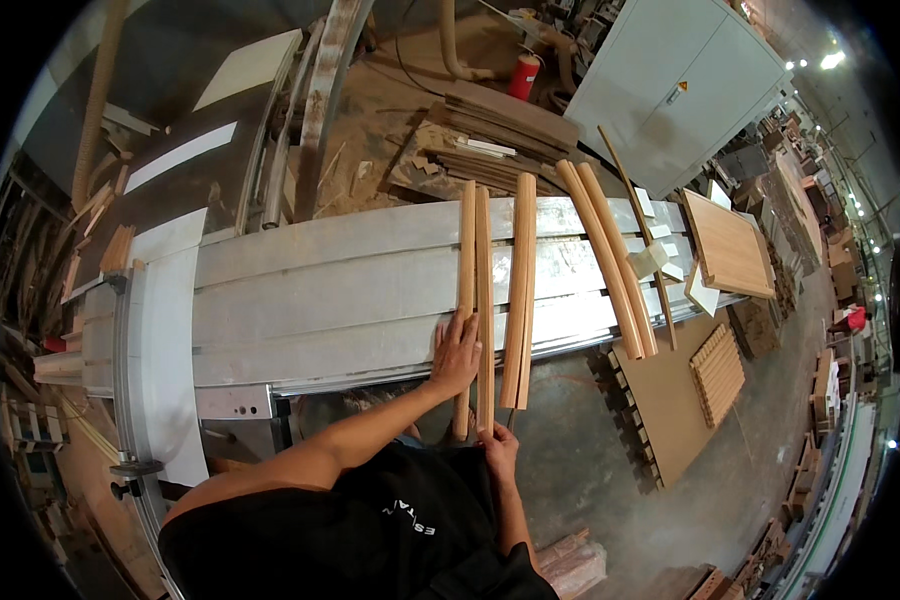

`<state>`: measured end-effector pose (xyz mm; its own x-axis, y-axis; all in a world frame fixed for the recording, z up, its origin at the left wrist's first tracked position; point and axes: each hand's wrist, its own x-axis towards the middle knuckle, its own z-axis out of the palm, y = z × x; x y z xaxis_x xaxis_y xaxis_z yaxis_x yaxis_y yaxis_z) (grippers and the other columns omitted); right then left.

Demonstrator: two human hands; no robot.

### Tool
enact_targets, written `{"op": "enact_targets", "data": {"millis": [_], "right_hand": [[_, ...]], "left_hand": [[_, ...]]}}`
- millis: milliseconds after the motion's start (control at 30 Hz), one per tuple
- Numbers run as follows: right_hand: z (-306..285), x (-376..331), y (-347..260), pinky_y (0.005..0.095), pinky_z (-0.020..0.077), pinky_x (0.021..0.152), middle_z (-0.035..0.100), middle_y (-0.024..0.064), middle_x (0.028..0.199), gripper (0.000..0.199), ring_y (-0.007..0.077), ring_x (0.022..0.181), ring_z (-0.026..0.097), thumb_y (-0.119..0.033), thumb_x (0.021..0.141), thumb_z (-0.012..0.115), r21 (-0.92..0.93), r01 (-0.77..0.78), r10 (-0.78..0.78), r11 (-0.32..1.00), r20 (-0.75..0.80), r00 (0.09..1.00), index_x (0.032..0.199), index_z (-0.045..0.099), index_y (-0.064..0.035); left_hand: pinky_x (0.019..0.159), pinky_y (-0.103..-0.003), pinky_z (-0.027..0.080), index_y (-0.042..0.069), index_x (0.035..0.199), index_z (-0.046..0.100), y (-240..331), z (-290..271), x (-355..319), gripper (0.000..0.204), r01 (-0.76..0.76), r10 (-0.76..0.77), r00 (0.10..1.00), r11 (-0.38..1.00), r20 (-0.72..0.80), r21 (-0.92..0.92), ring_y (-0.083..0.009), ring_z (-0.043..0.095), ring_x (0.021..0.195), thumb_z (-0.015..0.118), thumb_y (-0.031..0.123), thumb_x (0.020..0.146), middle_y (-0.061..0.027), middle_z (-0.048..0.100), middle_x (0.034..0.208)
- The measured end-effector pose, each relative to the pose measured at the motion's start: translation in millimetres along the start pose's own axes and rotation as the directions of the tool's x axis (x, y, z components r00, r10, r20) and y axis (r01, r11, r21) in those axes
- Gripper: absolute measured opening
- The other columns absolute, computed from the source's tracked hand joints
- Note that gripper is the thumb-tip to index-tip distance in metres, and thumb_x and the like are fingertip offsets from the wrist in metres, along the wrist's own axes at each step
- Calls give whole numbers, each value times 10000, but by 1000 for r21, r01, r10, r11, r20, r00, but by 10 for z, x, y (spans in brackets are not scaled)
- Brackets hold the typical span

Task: The person stacks curved wooden pieces onto a cardboard sheet on the floor. They then unwrap a bundle of long wooden dowels and feed them one by one through a table saw to cut them into shorter segments.

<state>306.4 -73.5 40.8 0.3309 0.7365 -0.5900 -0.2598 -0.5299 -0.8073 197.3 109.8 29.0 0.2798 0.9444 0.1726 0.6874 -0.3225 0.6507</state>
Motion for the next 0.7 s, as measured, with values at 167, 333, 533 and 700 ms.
{"op": "enact_targets", "data": {"millis": [167, 333, 533, 700], "right_hand": [[136, -178, -37, 334, 499, 660, 621, 148, 931, 333, 286, 786, 622, -107, 795, 761, -749, 279, -573, 601, -161, 803, 1083, 646, 16], [224, -294, -55, 411, 537, 777, 547, 206, 1149, 392, 374, 943, 626, -7, 806, 728, -676, 440, -633, 591, -51, 772, 1185, 637, -52], [140, -286, 28, 377, 555, 714, 591, 182, 1105, 337, 317, 874, 658, -36, 873, 677, -662, 558, -703, 501, 65, 709, 1206, 630, -31], [47, -213, 60, 347, 562, 652, 608, 108, 1154, 402, 231, 852, 663, -286, 1012, 549, -17, 122, -121, 992, -291, 949, 1317, 527, -24]], "left_hand": [[1161, -594, 185, 32, 1503, 340, 28, -85, -86, 609, -43, 43, 999, 999, 18, -10, -419, 277, 1436, 504, 313, 988, -264, 256, 1554], [1146, -561, 243, -10, 1481, 347, 125, -161, -33, 671, -18, 18, 1000, 999, 10, -33, -437, 321, 1398, 576, 335, 952, -277, 290, 1524], [1139, -514, 287, -86, 1461, 318, 64, -81, 267, 688, -40, 38, 998, 999, -58, -33, -454, 340, 1378, 600, 242, 926, -315, 287, 1506], [1172, -513, 243, -108, 1468, 285, 77, 181, 472, 643, -34, 33, 999, 999, -35, -26, -458, 287, 1417, 531, 188, 954, -326, 261, 1520]]}}
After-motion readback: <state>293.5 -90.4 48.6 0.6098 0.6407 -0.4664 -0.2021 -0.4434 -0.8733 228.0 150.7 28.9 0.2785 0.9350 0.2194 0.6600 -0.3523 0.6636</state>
